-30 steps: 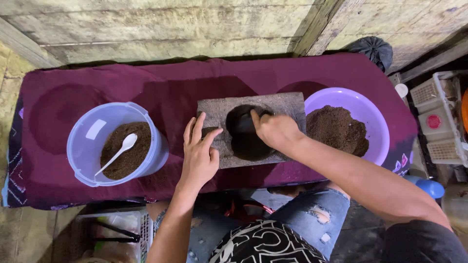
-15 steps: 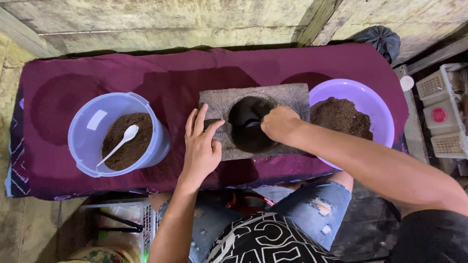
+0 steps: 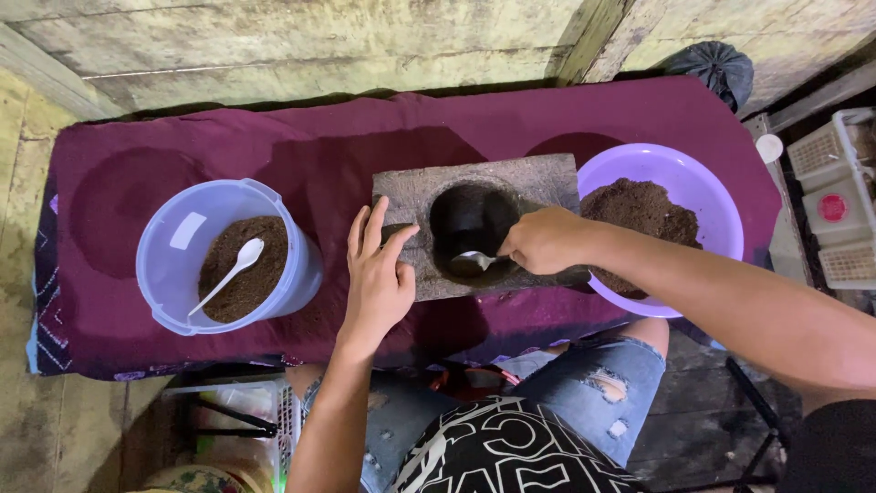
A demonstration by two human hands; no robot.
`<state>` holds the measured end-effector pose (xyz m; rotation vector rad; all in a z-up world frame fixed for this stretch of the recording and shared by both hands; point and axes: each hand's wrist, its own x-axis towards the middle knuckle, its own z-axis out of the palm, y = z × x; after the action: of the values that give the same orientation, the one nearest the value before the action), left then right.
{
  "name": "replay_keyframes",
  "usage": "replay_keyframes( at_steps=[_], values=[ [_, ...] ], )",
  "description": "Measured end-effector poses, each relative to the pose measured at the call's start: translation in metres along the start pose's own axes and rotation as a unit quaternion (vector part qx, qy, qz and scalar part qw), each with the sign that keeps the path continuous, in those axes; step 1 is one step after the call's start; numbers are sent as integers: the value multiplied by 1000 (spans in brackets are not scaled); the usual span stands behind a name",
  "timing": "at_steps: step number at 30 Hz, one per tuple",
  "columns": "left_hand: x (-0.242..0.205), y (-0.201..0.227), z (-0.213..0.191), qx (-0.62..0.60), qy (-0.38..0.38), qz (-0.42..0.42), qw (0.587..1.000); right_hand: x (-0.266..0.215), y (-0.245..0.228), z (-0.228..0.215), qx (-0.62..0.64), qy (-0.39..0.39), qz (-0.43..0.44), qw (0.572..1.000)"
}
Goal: Transferring dark powder from a bowl to a stone mortar using a spoon
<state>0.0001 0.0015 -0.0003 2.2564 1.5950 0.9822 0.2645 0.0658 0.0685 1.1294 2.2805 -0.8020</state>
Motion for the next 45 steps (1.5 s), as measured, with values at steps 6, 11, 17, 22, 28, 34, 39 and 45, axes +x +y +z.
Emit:
replay_keyframes(
  at_steps=[6,11,17,22,28,34,39,45],
  values=[
    [-3,-3,4,26,23,25,999,-1,18,4,132,-19,3,991],
    [-4,0,9,77,49,22,996,-19,4,-24,169,-38,-6,985],
    [16,41,-5,-151,66,-9,986,-30,27,-39,191,-21,-35,981],
    [34,69,31,-537,-27,-177,824,-70,49,-52,199,42,-33,979],
    [62,107,106,-761,-95,-341,544,-146,81,-67,185,71,93,976],
    [93,181,167,-759,-190,-376,496,-208,120,-39,238,110,182,948],
    [110,213,217,-686,-235,-337,600,-243,136,9,158,164,291,929],
    [133,202,210,-201,-338,-27,919,-168,200,214,-329,438,329,769]
  ],
)
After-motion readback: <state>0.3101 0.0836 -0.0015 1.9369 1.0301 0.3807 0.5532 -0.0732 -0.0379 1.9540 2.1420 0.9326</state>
